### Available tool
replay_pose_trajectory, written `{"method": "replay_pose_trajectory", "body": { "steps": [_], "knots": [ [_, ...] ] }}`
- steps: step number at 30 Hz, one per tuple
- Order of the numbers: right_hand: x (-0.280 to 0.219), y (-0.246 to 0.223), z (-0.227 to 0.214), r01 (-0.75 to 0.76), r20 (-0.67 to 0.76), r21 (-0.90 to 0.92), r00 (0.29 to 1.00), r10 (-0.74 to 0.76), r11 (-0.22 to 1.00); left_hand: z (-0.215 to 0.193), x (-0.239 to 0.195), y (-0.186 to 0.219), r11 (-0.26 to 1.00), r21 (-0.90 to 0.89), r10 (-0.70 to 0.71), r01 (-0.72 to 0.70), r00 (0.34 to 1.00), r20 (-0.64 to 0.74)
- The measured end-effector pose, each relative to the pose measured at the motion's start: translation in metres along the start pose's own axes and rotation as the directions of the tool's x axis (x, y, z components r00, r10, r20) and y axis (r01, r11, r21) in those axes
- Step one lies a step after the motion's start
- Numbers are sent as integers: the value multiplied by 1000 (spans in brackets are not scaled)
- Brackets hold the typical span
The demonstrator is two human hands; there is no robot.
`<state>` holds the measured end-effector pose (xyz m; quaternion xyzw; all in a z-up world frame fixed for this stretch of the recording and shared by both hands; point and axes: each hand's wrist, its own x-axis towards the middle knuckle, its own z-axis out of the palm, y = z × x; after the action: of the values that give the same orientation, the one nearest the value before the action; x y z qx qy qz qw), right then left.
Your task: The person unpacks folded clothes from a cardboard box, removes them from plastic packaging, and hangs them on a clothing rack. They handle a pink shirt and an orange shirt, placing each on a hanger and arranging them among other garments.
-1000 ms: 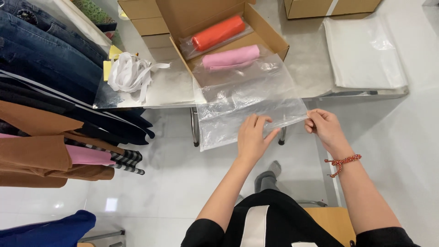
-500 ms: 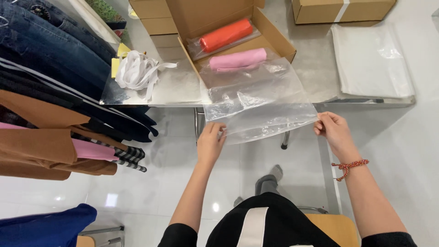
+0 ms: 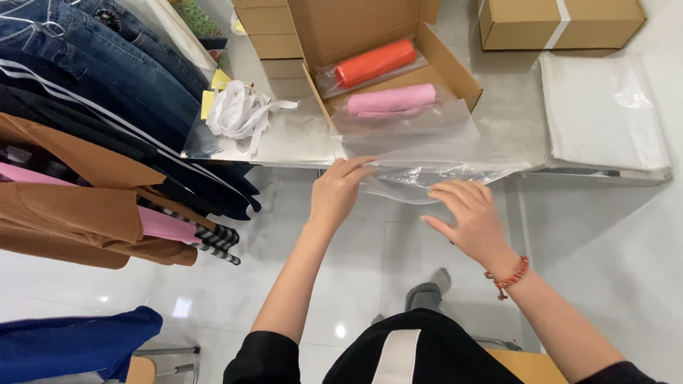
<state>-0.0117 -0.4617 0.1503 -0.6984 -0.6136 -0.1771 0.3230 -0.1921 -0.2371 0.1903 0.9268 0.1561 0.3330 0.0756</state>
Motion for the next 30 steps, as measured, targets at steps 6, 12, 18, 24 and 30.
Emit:
{"method": "replay_pose_trajectory", "body": {
  "steps": [6,12,18,24,30],
  "knots": [
    [23,14,3,-20,30,-258,999,29,966,-5,33,-20,995,-99,9,-20,994,-112],
    [33,43,-3,-61,253,-286,958,136,956,-14,58,-7,896,-443,8,-36,998,-65],
    [122,-13,-48,-490,569,-120,679,464,864,-19,60,11,847,-532,33,-16,999,22],
    [178,51,98,-427,584,-106,704,404,898,-33,50,29,865,-502,58,25,987,149],
    [138,181,266,-300,488,-310,764,422,902,-83,52,32,854,-504,12,130,963,269]
  ]
}}
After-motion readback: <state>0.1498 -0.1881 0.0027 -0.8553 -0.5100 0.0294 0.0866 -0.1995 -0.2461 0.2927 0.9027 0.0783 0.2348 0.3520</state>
